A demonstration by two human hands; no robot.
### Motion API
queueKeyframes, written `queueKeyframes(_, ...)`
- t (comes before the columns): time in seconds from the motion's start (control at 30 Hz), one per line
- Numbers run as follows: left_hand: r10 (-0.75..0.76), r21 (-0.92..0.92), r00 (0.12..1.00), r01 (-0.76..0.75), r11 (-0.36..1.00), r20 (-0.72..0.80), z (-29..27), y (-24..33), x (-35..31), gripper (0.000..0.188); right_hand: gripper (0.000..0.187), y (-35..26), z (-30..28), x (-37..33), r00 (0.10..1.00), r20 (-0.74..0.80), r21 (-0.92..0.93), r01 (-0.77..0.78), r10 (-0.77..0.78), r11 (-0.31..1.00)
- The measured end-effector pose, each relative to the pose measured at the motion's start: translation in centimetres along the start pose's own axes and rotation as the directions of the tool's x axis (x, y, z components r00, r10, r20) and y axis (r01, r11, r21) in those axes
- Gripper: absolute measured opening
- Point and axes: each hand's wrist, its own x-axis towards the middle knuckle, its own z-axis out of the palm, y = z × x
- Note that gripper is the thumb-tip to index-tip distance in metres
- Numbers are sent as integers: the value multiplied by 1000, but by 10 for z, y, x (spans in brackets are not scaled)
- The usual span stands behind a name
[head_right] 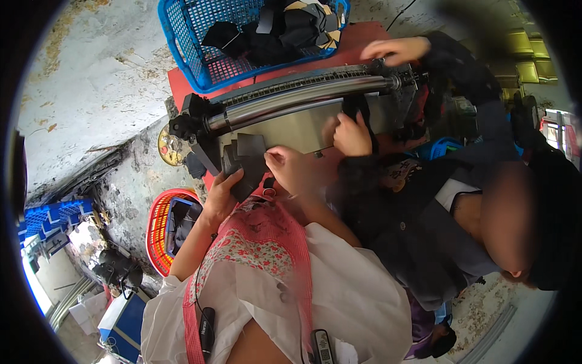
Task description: Operating an industrial roller machine to process material pieces.
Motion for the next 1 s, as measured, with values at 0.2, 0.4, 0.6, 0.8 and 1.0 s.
queueKeyframes(0.2, 54, 48, 998, -53, 997, -30, 0, -6, -2, 27, 17, 3, -1, 5, 992, 10, -21, -122, 122, 992)
queueKeyframes(0.4, 99, 142, 989, -83, 986, -108, -6, -4, -3, 28, 15, 1, -14, 18, 946, 108, 121, -318, 306, 940)
queueKeyframes(0.6, 66, 222, 995, -48, 974, -76, -18, -3, -16, 32, 15, -6, -17, 24, 947, 150, 83, -298, 284, 951)
queueKeyframes(0.8, 0, 93, 988, -15, 996, 154, -45, -6, -35, 37, 20, -1, -7, -4, 910, 412, -158, 25, 43, 987)
queueKeyframes(1.0, 187, 318, 978, -150, 936, -90, -76, -6, -71, 32, 34, 25, 61, -29, 640, 730, 184, -522, 240, 833)
